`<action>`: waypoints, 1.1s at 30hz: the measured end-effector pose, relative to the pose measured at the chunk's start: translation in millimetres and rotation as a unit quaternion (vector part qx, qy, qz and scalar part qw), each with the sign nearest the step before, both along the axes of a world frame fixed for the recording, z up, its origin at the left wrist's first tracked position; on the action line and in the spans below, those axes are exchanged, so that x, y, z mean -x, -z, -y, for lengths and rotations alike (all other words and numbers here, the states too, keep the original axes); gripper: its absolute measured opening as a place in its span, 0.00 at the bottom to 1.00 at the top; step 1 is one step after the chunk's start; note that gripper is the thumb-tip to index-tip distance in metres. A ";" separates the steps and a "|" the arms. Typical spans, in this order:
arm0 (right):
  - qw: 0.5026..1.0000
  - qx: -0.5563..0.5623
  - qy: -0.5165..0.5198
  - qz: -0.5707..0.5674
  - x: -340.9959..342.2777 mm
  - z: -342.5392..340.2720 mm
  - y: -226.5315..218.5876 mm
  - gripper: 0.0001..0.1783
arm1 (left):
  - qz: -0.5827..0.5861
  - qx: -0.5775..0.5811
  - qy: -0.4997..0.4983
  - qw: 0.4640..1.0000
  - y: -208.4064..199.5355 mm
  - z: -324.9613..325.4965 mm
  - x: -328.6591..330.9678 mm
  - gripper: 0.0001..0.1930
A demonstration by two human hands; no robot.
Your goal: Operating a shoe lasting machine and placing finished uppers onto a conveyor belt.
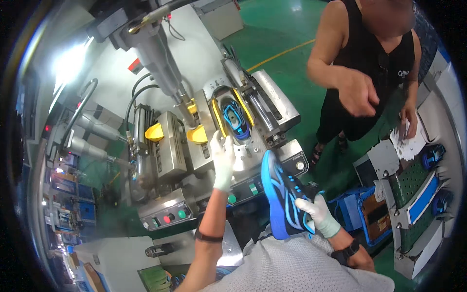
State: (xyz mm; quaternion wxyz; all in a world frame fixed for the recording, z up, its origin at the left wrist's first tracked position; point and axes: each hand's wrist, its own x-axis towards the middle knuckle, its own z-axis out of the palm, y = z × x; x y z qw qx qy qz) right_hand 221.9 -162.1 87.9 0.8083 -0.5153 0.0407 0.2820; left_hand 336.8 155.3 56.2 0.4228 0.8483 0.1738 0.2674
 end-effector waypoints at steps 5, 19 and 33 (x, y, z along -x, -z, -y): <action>0.992 0.017 0.125 0.015 12.0 21.1 7.3 0.35 | -0.110 -0.036 -0.133 0.984 59.2 -19.8 -132.0 0.45; 0.991 0.121 0.058 0.027 -14.8 -8.5 -3.6 0.22 | -0.006 0.386 0.115 0.915 24.9 -104.2 -38.4 0.18; 0.783 0.505 -0.206 0.300 -342.1 -302.9 50.2 0.33 | -0.243 0.293 -0.153 0.912 -4.2 -8.3 415.0 0.33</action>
